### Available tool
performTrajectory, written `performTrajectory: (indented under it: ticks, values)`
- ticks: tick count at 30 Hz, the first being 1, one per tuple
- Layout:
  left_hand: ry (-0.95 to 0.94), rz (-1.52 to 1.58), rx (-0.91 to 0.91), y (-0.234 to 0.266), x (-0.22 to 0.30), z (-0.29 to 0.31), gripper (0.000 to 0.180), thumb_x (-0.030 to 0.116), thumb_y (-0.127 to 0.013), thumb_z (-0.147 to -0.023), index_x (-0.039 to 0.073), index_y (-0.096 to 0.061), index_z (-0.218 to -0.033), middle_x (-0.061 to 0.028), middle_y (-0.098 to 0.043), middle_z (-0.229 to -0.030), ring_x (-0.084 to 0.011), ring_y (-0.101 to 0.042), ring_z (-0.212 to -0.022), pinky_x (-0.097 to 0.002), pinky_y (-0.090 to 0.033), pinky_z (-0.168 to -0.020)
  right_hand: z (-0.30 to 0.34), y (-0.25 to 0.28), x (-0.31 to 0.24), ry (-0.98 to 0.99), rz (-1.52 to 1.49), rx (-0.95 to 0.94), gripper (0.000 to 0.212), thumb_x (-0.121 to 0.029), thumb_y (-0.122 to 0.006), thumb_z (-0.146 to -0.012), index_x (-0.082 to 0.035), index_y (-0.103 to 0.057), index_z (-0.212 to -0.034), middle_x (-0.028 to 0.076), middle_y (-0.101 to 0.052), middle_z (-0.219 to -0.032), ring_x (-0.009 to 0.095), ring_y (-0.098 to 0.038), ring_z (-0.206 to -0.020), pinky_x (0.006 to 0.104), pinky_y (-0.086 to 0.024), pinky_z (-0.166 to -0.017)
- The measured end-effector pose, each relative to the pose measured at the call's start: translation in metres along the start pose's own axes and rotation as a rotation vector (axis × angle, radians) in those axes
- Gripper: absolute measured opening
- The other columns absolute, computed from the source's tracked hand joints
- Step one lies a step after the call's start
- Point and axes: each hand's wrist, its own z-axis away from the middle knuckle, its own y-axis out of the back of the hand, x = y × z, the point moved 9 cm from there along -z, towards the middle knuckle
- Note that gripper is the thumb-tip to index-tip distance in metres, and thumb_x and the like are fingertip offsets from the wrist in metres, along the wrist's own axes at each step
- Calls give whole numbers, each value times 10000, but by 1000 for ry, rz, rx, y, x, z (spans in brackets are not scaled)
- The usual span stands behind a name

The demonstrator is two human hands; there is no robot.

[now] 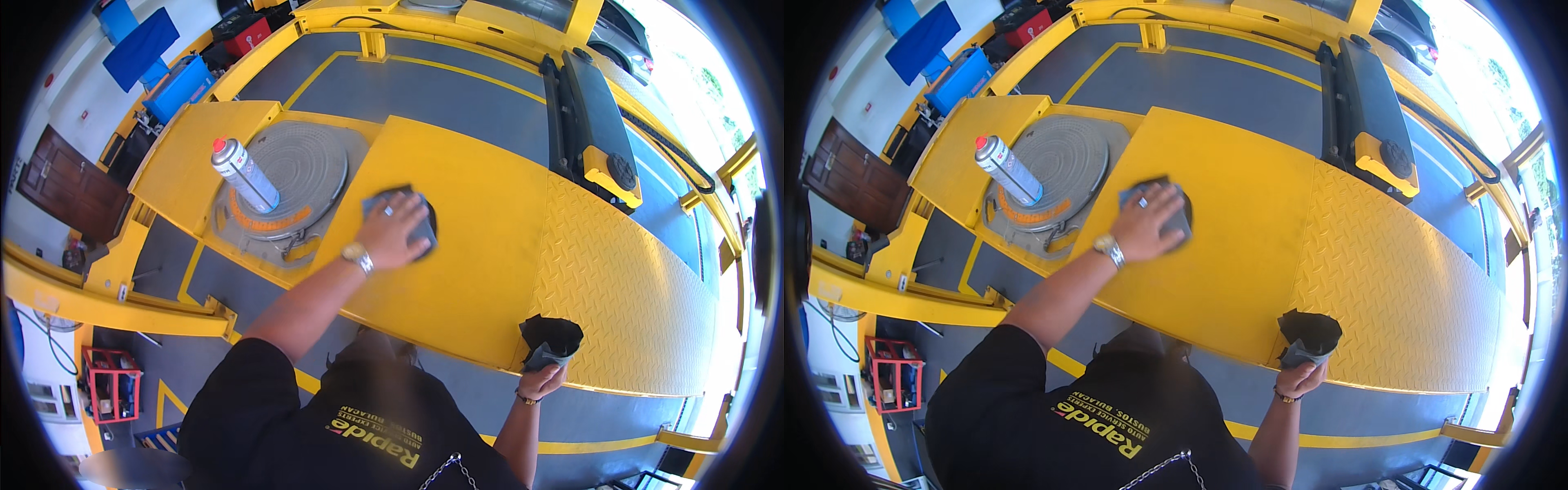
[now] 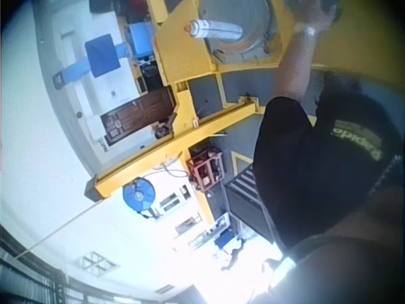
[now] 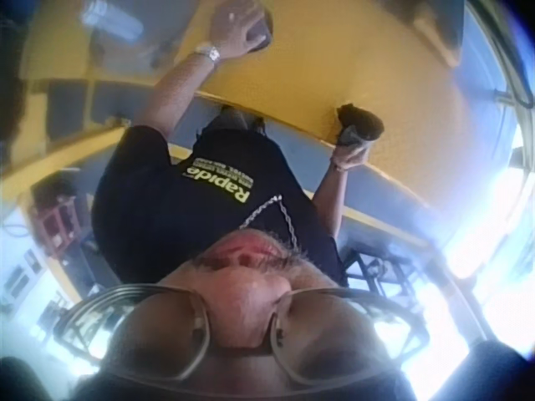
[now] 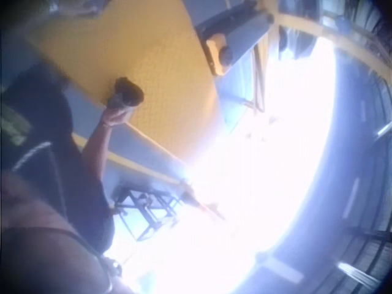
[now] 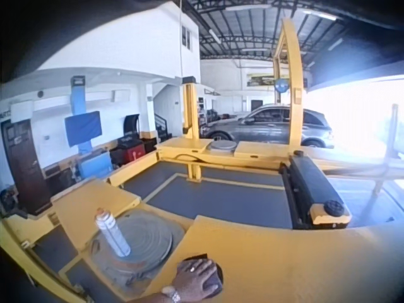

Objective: The person cleans a yellow metal car lift platform in a garage. They use a spray can to apply a cleaning agent and a cloth to wipe the surface, focusing on the diamond plate texture and edges. The person repeatedly sprays and wipes different sections of the lift.

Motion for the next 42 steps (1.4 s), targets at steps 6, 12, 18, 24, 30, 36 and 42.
performTrajectory:
  ticks: [6,12,18,24,30,36,42]
  values:
    - [275,-145,14,6,-72,-13,746,535,-465,-1050,76,-370,-1630,-171,-240,-1741,-418,-203,-1600,-553,-173,-1296,-9,-10,-11,72,-19,-9,686,-530,-401,-1096,85,-674,-1232,191,-742,-1059,311,-716,-935,390,-542,-808]
    - [-270,-33,-5,-11,92,70,688,435,-596,-990,49,-487,-1550,-210,-314,-1701,-461,-304,-1551,-557,-252,-1266,-20,-16,-35,208,44,-77,374,-305,-555,-978,46,-685,-986,216,-653,-892,390,-612,-715,468,-491,-661]
    - [-513,205,-31,21,154,88,622,388,-644,-961,66,-558,-1486,-211,-383,-1665,-500,-412,-1466,-570,-326,-1213,-30,-10,-29,42,-163,-36,362,-277,-486,-1085,35,-669,-1069,157,-634,-873,324,-624,-745,403,-505,-688]
    - [-481,-69,5,-17,147,99,661,430,-582,-1004,37,-503,-1530,-214,-386,-1663,-480,-325,-1530,-619,-247,-1238,-22,-12,-2,-292,-451,76,391,-294,-450,-1128,39,-652,-1092,118,-610,-879,231,-606,-766,353,-493,-716]
    - [-712,25,-62,-20,217,99,597,389,-635,-975,140,-547,-1511,-137,-397,-1674,-448,-342,-1533,-597,-267,-1244,-30,-10,-13,-125,-260,-21,348,-269,-470,-1125,25,-623,-1018,139,-580,-841,271,-587,-755,383,-493,-716]
    - [-849,156,80,-19,245,113,396,136,-724,-874,156,-725,-1270,-57,-637,-1470,-306,-581,-1378,-498,-472,-1130,-29,-27,21,-347,-415,-24,360,-296,-503,-1122,25,-645,-1042,95,-622,-834,168,-583,-783,358,-498,-730]
    - [-646,573,56,8,157,159,215,56,-703,-814,86,-765,-1018,-87,-773,-1056,-286,-722,-1061,-415,-560,-912,-15,-1,12,-339,-293,105,362,-313,-522,-1118,-110,-564,-822,-94,-448,-757,49,-373,-716,268,-312,-621]
